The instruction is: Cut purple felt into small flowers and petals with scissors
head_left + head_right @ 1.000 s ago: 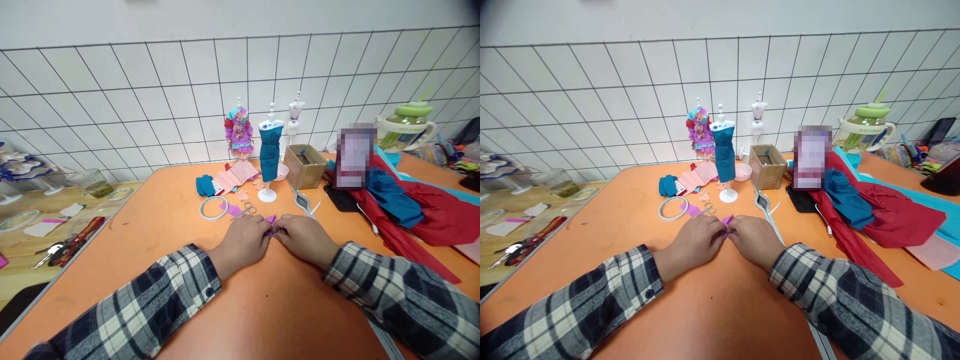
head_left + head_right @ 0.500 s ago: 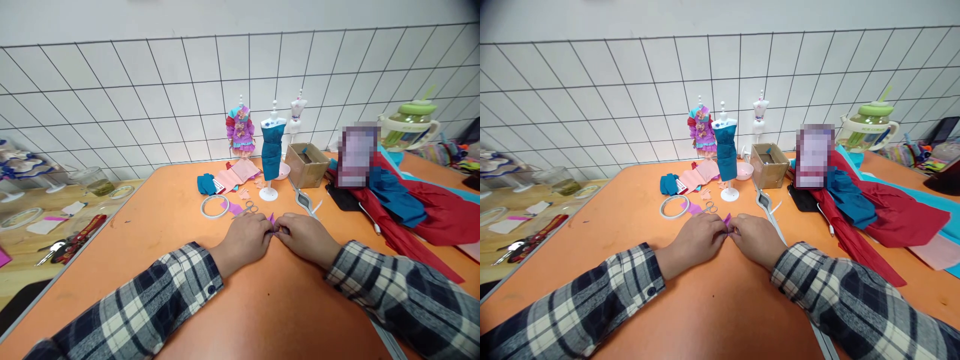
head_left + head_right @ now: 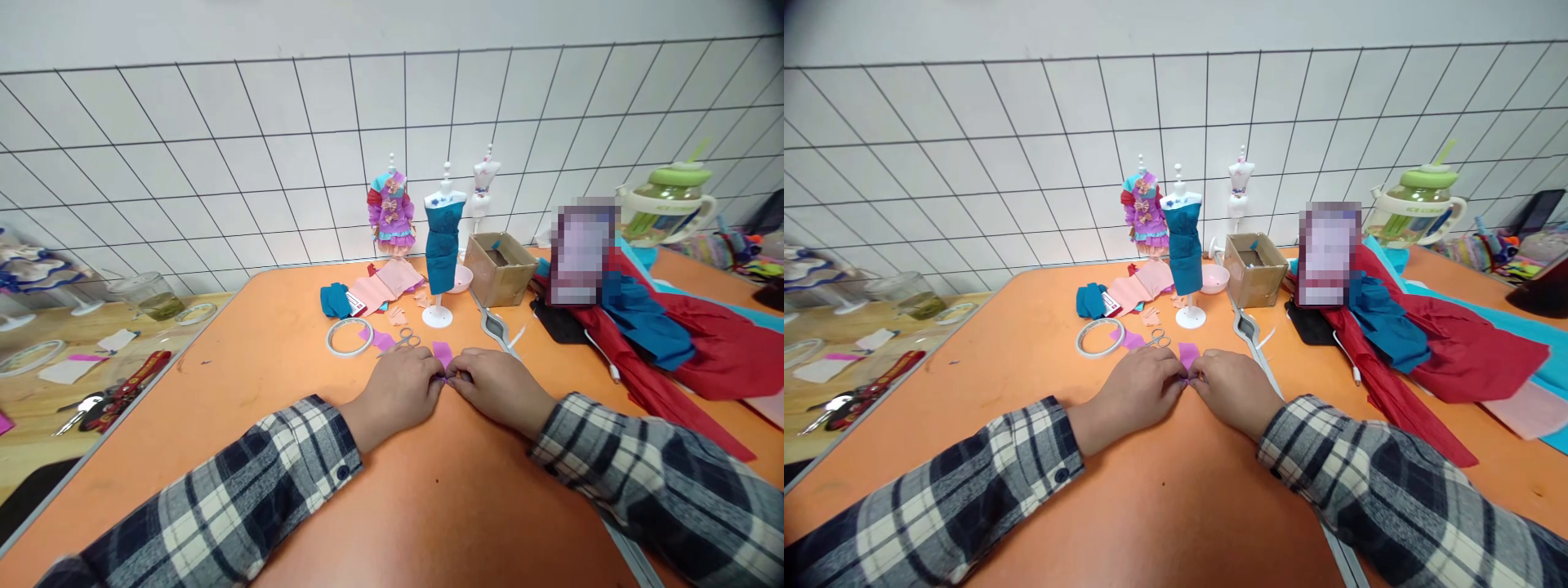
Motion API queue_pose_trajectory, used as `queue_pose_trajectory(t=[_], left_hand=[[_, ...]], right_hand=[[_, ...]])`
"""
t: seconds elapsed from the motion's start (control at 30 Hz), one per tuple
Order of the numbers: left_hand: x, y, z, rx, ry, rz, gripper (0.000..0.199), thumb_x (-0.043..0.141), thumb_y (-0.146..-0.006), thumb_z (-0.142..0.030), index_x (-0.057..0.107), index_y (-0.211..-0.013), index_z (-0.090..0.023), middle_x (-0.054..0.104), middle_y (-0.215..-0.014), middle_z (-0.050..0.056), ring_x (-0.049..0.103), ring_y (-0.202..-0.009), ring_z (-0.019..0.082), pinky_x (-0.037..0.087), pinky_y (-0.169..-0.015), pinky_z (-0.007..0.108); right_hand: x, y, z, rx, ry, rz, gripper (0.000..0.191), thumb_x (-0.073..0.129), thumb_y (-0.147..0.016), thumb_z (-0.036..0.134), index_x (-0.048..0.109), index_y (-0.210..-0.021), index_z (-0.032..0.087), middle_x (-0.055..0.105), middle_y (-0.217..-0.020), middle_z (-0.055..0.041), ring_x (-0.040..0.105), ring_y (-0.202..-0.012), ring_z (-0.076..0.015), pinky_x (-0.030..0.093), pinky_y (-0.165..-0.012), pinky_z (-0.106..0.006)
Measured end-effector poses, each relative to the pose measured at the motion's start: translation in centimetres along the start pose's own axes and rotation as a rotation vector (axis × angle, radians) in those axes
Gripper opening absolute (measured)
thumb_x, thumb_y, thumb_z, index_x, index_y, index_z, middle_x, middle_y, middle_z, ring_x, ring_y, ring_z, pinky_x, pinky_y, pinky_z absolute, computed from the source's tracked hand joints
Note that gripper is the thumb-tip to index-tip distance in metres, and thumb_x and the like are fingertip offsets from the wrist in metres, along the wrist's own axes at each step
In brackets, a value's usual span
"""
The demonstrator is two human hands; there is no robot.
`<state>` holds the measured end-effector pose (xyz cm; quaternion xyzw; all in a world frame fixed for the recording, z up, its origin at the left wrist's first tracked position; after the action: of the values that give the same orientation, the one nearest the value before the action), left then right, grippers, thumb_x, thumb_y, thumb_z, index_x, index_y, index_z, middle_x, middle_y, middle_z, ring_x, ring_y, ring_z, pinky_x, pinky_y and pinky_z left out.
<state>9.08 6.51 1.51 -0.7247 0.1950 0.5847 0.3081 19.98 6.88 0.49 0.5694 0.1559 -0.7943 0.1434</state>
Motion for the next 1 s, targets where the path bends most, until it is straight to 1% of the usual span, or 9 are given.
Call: queue_pose_trajectory(t=[0.17, 0.3, 0.4, 0.53, 0.63, 0.73, 0.9, 1.0], left_hand=[[0.03, -0.06, 0.04, 0.006, 0.008, 0.002, 0.016, 0.054, -0.086, -0.022, 0.069, -0.089, -0.021, 0.067, -0.08, 0.005, 0.061, -0.078, 0.021, 0.045, -0.072, 0.034], [0.13, -0.01, 0.07, 0.015, 0.008, -0.007, 0.018, 0.052, -0.088, -0.024, 0.07, -0.092, -0.023, 0.067, -0.08, 0.004, 0.061, -0.078, 0.02, 0.045, -0.073, 0.034], [0.14, 0.04, 0.09, 0.019, 0.007, -0.019, 0.019, 0.052, -0.089, -0.026, 0.07, -0.094, -0.024, 0.067, -0.081, 0.004, 0.062, -0.08, 0.02, 0.045, -0.074, 0.033], [-0.02, 0.03, 0.22, -0.006, -0.012, -0.029, 0.014, 0.056, -0.086, -0.026, 0.069, -0.089, -0.021, 0.066, -0.081, 0.004, 0.06, -0.079, 0.02, 0.044, -0.071, 0.033], [-0.09, -0.02, 0.21, -0.01, -0.027, -0.029, 0.014, 0.056, -0.085, -0.027, 0.068, -0.086, -0.021, 0.066, -0.079, 0.003, 0.059, -0.076, 0.02, 0.043, -0.069, 0.034], [-0.06, -0.06, 0.13, -0.001, -0.031, -0.027, 0.014, 0.056, -0.086, -0.027, 0.069, -0.085, -0.022, 0.065, -0.078, 0.003, 0.059, -0.076, 0.02, 0.043, -0.07, 0.034], [-0.04, -0.05, 0.05, 0.006, -0.035, -0.02, 0.016, 0.054, -0.088, -0.026, 0.069, -0.091, -0.024, 0.066, -0.079, 0.003, 0.06, -0.078, 0.021, 0.042, -0.072, 0.035], [-0.07, -0.02, 0.07, 0.0, -0.036, -0.016, 0.016, 0.054, -0.088, -0.027, 0.07, -0.09, -0.023, 0.067, -0.08, 0.003, 0.06, -0.078, 0.021, 0.041, -0.072, 0.036]], right_hand=[[-0.02, 0.24, -0.09, 0.007, 0.002, -0.029, 0.012, 0.054, -0.086, 0.025, 0.065, -0.084, 0.023, 0.063, -0.081, 0.0012, 0.056, -0.074, -0.0144, 0.028, -0.06, -0.026], [-0.06, 0.25, -0.13, 0.0, 0.036, -0.054, 0.013, 0.053, -0.087, 0.027, 0.065, -0.085, 0.024, 0.062, -0.081, 0.0009, 0.055, -0.074, -0.0145, 0.026, -0.058, -0.026], [0.02, 0.15, -0.14, -0.004, 0.035, -0.04, 0.014, 0.052, -0.087, 0.026, 0.066, -0.084, 0.024, 0.062, -0.081, 0.0004, 0.055, -0.074, -0.0145, 0.026, -0.059, -0.026], [0.05, 0.09, -0.13, -0.003, 0.004, -0.019, 0.016, 0.051, -0.087, 0.023, 0.067, -0.084, 0.024, 0.063, -0.082, 0.0002, 0.056, -0.076, -0.014, 0.027, -0.06, -0.026], [0.05, 0.12, -0.09, 0.001, 0.012, -0.015, 0.017, 0.051, -0.087, 0.023, 0.067, -0.082, 0.024, 0.063, -0.081, 0.0004, 0.056, -0.075, -0.014, 0.026, -0.059, -0.026], [0.07, 0.16, -0.14, 0.016, 0.028, -0.018, 0.016, 0.051, -0.086, 0.025, 0.066, -0.08, 0.023, 0.063, -0.08, 0.0006, 0.055, -0.074, -0.0143, 0.026, -0.058, -0.027], [-0.13, 0.19, -0.15, 0.018, 0.023, -0.045, 0.014, 0.051, -0.087, 0.026, 0.065, -0.089, 0.024, 0.063, -0.08, 0.0013, 0.055, -0.072, -0.0141, 0.026, -0.058, -0.026], [-0.2, 0.12, -0.06, 0.008, 0.039, -0.039, 0.016, 0.051, -0.087, 0.027, 0.067, -0.088, 0.026, 0.063, -0.08, 0.0014, 0.056, -0.073, -0.0144, 0.026, -0.058, -0.026]])
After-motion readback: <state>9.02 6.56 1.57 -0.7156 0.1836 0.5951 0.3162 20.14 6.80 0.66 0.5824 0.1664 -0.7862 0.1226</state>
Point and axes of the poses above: each hand's wrist, its own y-axis away from the middle knuckle, its own x-axis out of the palm, z = x × y, the point moved 7 cm from there along -y, towards the middle knuckle
